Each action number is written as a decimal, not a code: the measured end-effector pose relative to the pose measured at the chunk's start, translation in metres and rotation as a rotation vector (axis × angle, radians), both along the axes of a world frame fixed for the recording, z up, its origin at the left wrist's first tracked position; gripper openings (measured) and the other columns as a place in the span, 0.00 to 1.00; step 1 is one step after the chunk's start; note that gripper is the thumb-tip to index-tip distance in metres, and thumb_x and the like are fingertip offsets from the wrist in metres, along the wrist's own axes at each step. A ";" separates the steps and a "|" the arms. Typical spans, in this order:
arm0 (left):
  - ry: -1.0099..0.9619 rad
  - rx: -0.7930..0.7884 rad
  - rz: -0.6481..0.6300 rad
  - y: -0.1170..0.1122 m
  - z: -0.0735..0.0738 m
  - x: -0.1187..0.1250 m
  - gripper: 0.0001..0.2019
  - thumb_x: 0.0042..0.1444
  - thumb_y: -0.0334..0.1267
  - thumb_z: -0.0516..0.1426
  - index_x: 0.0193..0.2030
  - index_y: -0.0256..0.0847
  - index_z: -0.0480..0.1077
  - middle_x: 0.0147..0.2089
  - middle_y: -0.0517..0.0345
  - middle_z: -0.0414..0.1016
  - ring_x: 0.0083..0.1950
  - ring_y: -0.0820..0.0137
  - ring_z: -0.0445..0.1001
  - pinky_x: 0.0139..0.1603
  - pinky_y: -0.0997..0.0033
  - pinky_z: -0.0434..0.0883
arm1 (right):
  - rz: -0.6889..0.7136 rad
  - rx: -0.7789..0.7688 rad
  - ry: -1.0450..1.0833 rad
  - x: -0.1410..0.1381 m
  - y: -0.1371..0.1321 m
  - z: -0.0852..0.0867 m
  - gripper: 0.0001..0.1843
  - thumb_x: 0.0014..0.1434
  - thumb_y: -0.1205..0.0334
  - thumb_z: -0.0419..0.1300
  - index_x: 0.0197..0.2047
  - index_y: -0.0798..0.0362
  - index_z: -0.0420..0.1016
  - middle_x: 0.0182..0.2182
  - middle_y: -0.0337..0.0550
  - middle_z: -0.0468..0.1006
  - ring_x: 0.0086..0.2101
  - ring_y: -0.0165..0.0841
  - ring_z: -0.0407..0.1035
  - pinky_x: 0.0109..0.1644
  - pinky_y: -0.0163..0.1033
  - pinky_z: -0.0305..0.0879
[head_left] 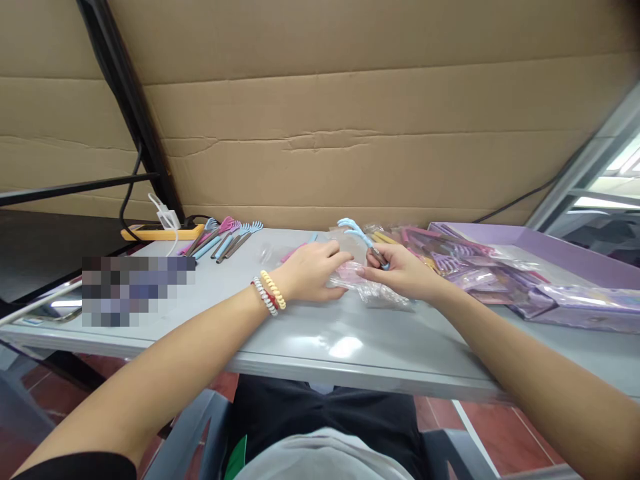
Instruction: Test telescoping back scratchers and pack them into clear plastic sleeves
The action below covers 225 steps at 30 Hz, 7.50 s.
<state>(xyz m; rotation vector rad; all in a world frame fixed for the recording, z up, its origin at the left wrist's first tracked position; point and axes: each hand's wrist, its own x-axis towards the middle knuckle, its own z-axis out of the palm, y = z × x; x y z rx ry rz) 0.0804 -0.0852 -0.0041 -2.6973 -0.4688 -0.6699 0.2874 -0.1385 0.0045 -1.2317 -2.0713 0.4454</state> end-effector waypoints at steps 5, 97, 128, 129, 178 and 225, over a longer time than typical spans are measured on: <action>-0.041 0.007 0.035 0.007 0.003 -0.005 0.22 0.52 0.47 0.53 0.51 0.36 0.64 0.44 0.49 0.68 0.42 0.63 0.68 0.40 0.64 0.66 | -0.127 0.180 -0.267 0.009 -0.001 0.004 0.30 0.57 0.36 0.51 0.23 0.57 0.54 0.19 0.36 0.54 0.21 0.24 0.49 0.25 0.32 0.43; -0.041 0.142 0.077 0.006 0.008 -0.007 0.21 0.56 0.37 0.50 0.56 0.34 0.59 0.50 0.45 0.69 0.49 0.62 0.67 0.47 0.63 0.64 | -0.160 -0.017 -0.495 0.025 0.000 0.009 0.30 0.59 0.34 0.47 0.32 0.56 0.63 0.22 0.39 0.64 0.22 0.28 0.57 0.26 0.32 0.47; 0.008 0.143 0.382 0.012 0.011 -0.011 0.08 0.52 0.36 0.52 0.39 0.36 0.64 0.37 0.50 0.71 0.40 0.61 0.69 0.37 0.63 0.59 | -0.052 0.062 -0.450 0.025 -0.003 0.009 0.15 0.55 0.51 0.54 0.39 0.55 0.63 0.26 0.39 0.66 0.24 0.27 0.58 0.25 0.30 0.52; 0.001 0.141 0.389 0.013 0.011 -0.012 0.08 0.52 0.36 0.52 0.39 0.36 0.64 0.37 0.50 0.70 0.40 0.61 0.69 0.37 0.63 0.59 | -0.055 0.047 -0.442 0.029 -0.002 0.010 0.15 0.55 0.51 0.55 0.38 0.55 0.63 0.25 0.38 0.66 0.24 0.27 0.58 0.25 0.30 0.52; -0.106 -0.180 0.223 0.005 0.006 -0.004 0.06 0.51 0.32 0.51 0.37 0.39 0.62 0.37 0.54 0.71 0.34 0.68 0.68 0.33 0.68 0.62 | -0.120 0.265 0.245 -0.003 -0.008 0.001 0.21 0.52 0.44 0.64 0.29 0.56 0.73 0.22 0.42 0.69 0.20 0.27 0.63 0.22 0.32 0.61; -0.181 0.054 0.275 0.003 0.006 -0.001 0.08 0.50 0.31 0.50 0.38 0.37 0.64 0.36 0.52 0.70 0.37 0.67 0.67 0.36 0.66 0.63 | 0.015 0.366 0.058 -0.008 -0.011 0.000 0.19 0.62 0.50 0.54 0.44 0.55 0.79 0.23 0.41 0.68 0.24 0.26 0.61 0.27 0.31 0.58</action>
